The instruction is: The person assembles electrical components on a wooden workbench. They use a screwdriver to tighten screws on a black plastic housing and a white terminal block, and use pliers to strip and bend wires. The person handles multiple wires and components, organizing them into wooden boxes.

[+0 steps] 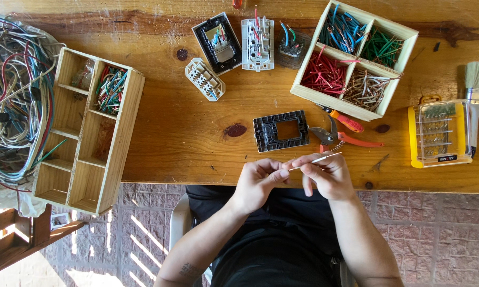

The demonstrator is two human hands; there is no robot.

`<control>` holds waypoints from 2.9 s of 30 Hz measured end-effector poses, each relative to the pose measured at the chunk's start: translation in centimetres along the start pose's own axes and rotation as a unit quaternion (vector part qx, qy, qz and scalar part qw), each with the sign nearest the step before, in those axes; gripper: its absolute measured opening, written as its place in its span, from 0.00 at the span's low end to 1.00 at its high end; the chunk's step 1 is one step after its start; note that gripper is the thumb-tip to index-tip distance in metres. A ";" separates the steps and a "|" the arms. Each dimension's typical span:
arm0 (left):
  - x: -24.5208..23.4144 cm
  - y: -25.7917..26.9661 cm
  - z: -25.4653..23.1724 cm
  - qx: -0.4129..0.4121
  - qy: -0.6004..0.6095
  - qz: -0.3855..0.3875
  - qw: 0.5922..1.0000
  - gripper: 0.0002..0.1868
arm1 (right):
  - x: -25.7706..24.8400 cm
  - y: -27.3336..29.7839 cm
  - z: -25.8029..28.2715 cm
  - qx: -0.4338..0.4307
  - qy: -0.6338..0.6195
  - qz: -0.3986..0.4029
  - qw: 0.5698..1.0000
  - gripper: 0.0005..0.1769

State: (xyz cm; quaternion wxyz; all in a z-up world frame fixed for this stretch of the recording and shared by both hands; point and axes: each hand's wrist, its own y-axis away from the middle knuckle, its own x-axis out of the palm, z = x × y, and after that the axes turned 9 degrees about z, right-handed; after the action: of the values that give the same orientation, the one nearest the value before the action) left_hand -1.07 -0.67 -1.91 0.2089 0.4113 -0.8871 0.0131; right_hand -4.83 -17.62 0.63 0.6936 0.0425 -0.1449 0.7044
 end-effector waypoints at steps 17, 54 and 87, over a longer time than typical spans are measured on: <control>-0.6 -0.3 -2.2 0.271 -0.349 -0.145 0.885 0.01 | -0.2 -0.3 -3.7 0.035 0.026 -0.074 0.996 0.05; -7.5 -5.2 -0.3 0.181 -0.598 -0.016 0.781 0.34 | -2.2 -8.0 -1.0 -0.097 0.589 0.128 0.792 0.02; -7.6 -5.2 0.0 0.182 -0.606 -0.018 0.774 0.34 | -1.4 -7.2 -2.1 -0.075 0.632 0.079 0.767 0.07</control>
State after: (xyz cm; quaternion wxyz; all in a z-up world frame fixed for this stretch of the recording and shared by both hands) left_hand 7.16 1.41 -5.59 -0.4507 0.3801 -0.8036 -0.0810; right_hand 2.68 -18.41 -0.72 0.5716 -0.4758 0.2712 0.6110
